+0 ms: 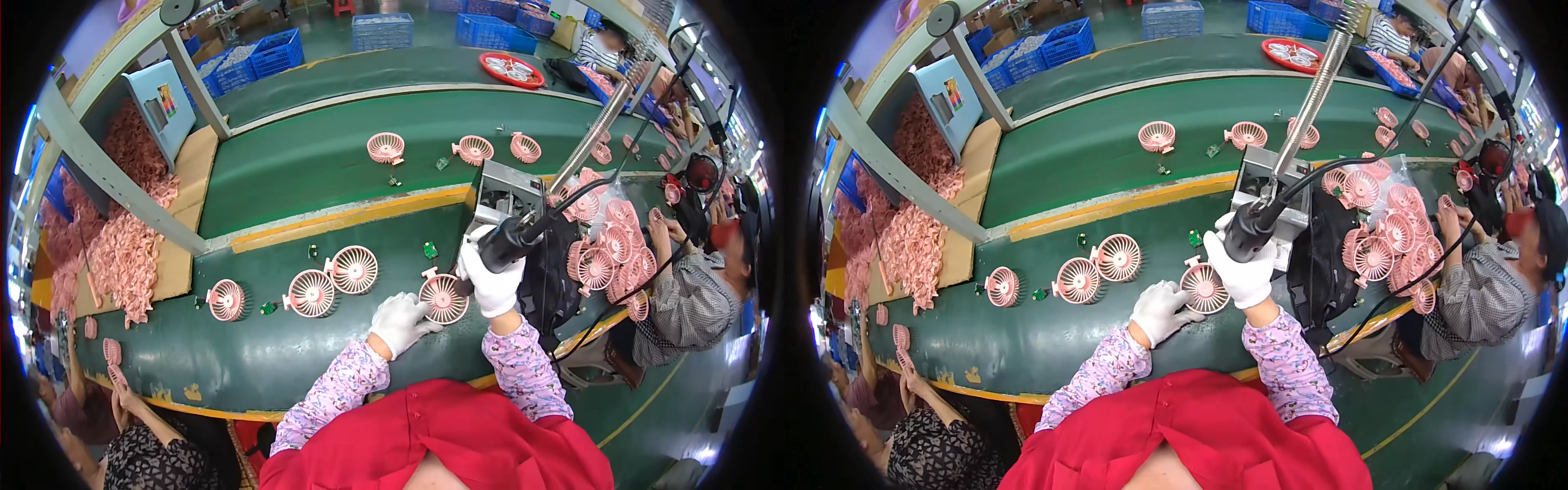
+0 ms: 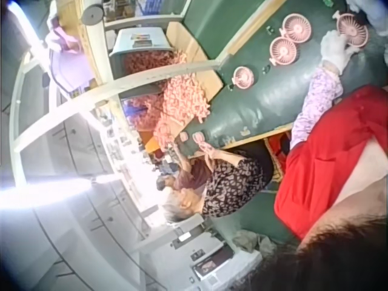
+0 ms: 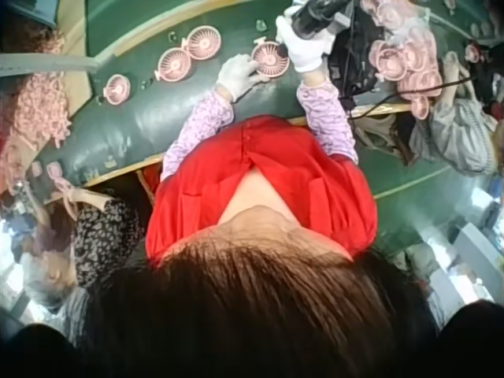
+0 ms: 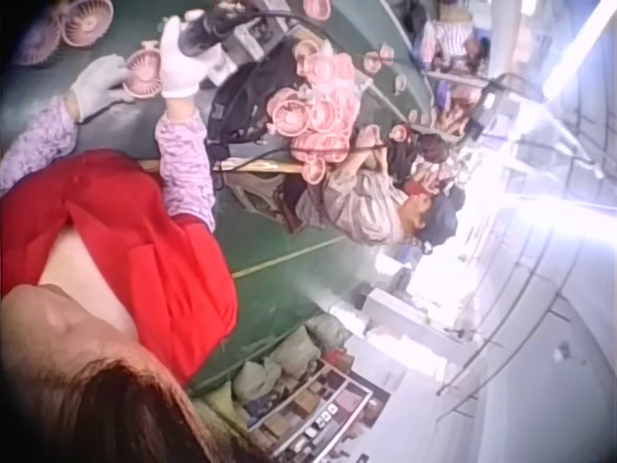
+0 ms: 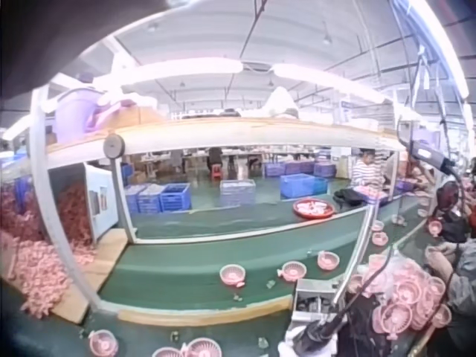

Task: The person puts on gloves, places circuit boards into fan housings, fastens them using an electric screwdriver, and places the assembled housings onto the conveyor belt.

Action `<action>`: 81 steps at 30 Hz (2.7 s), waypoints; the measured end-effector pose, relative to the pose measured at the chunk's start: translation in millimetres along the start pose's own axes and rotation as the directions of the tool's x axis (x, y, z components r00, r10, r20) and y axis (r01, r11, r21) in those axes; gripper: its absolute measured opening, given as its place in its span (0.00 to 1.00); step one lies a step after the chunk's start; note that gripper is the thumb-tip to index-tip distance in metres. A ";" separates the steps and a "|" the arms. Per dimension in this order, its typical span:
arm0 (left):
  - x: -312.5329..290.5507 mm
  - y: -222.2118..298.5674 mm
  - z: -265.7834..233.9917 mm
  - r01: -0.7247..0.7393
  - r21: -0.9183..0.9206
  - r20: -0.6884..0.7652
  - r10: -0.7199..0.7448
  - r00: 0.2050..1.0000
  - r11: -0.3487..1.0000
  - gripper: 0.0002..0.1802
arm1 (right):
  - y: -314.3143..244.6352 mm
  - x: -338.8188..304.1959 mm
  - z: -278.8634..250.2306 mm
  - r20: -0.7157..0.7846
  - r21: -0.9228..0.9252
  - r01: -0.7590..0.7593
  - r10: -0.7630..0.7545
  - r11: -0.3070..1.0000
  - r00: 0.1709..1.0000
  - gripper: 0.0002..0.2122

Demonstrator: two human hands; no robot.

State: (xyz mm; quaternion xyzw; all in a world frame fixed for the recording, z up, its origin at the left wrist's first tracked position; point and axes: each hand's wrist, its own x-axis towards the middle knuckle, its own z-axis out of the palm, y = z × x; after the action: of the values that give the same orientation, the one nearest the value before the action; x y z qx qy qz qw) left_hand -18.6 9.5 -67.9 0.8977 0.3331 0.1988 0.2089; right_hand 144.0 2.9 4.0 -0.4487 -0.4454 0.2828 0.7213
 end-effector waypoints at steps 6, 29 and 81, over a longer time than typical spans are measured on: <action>-0.9 -2.1 1.5 -0.008 0.001 -0.007 0.008 1.000 1.000 0.18 | -28.2 26.1 -15.4 -0.103 0.041 0.090 -0.086 0.995 0.991 0.11; -0.5 -2.3 0.6 -0.003 -0.011 -0.001 0.003 1.000 1.000 0.19 | 6.8 -4.7 9.9 0.094 0.179 -0.223 0.209 0.958 0.973 0.10; 7.3 -9.3 -15.7 0.107 -0.015 -0.474 -0.101 0.875 0.994 0.32 | -41.9 8.6 -2.2 0.077 0.219 0.201 -0.222 0.955 0.972 0.17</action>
State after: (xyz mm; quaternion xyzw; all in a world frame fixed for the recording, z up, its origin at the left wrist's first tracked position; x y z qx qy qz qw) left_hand -26.0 24.7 -57.9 0.8038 0.4229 0.3988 0.1263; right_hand 150.1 -9.4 44.5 -0.3050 -0.4942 0.2717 0.7674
